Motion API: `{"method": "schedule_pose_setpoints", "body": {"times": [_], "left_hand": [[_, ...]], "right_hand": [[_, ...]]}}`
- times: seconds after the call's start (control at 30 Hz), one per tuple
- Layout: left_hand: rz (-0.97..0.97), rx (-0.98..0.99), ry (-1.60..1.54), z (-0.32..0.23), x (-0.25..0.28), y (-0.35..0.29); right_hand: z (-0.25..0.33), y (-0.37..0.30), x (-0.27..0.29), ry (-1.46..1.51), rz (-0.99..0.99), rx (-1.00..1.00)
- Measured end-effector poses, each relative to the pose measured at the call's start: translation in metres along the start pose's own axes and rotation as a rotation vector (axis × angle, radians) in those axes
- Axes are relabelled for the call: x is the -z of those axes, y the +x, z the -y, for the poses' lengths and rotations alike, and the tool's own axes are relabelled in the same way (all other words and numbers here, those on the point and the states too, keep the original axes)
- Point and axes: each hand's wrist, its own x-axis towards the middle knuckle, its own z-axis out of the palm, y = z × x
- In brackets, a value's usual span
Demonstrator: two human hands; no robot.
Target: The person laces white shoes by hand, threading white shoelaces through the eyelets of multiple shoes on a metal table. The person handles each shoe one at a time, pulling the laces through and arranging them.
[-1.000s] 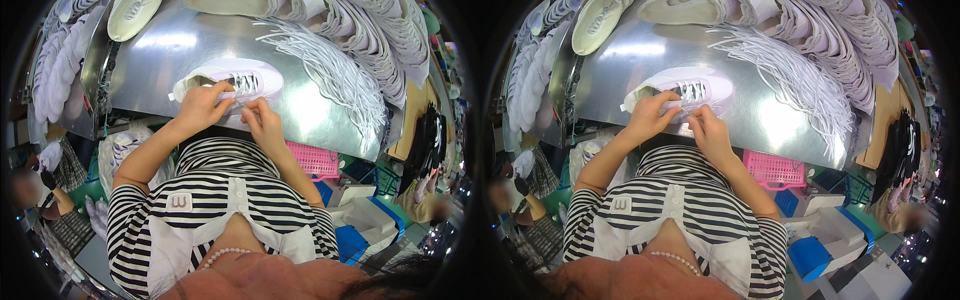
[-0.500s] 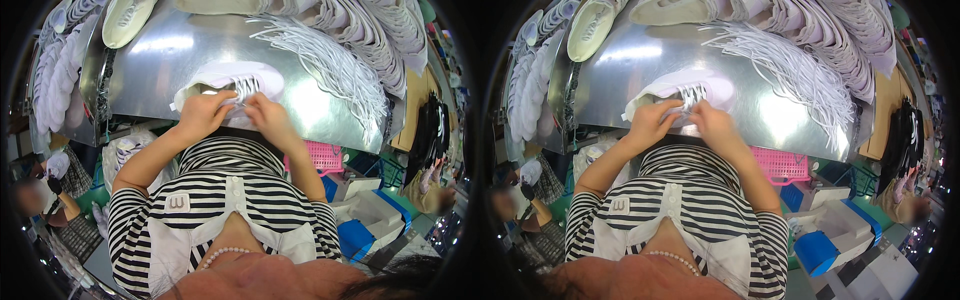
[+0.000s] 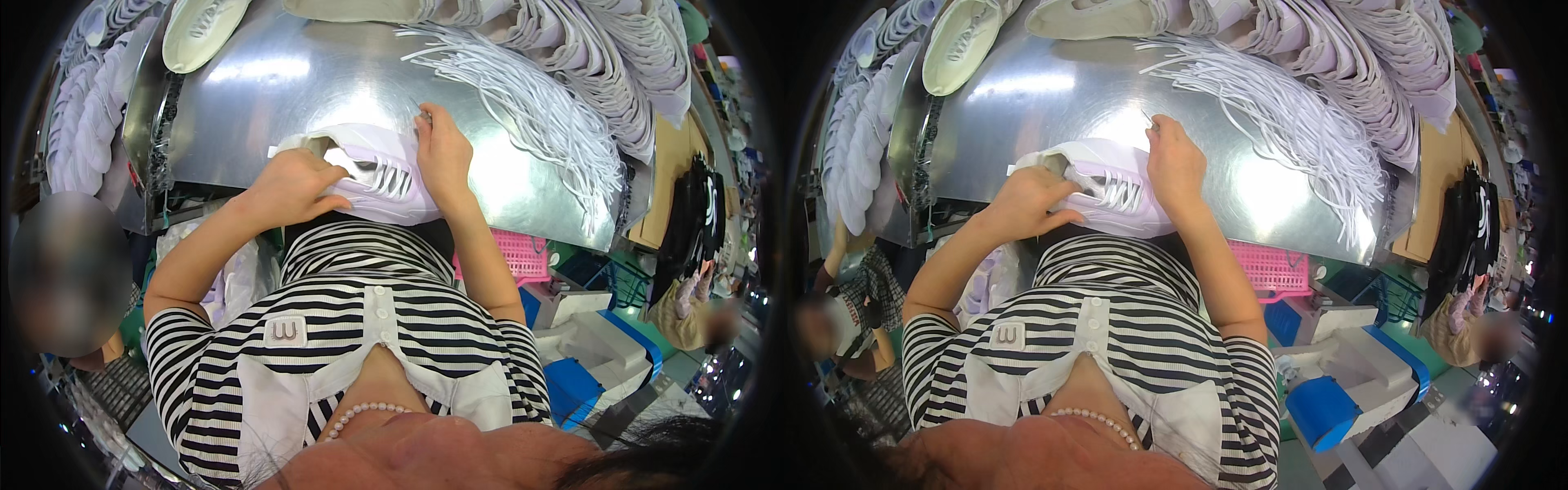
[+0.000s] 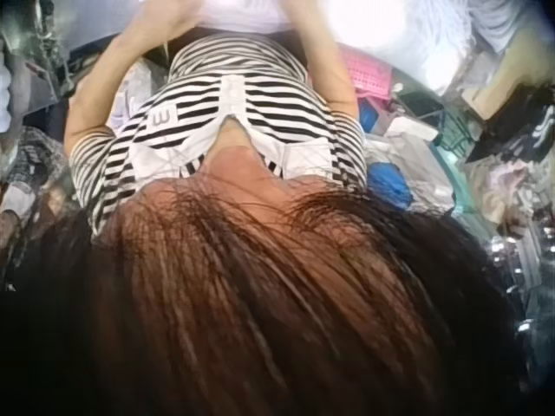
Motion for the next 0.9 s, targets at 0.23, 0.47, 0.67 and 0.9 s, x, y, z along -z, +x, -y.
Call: {"method": "schedule_pose_setpoints", "body": {"times": [0.23, 0.47, 0.67, 0.9], "left_hand": [[-0.689, 0.436, -0.437, -0.025, -0.096, -0.094], [-0.873, 0.614, -1.651, -0.028, -0.07, -0.075], [-0.932, 0.601, -0.183, 0.099, 0.073, -0.031], [-0.526, 0.734, 0.437, 0.316, 0.07, 0.04]], "right_hand": [[0.008, 0.002, 0.003, 0.198, 0.007, -0.034], [0.037, 0.026, -0.032, 0.168, 0.188, 0.176], [-0.033, 0.132, -0.006, -0.441, 0.019, 0.394], [-0.043, 0.158, -0.01, -0.568, 0.282, 0.488]]}}
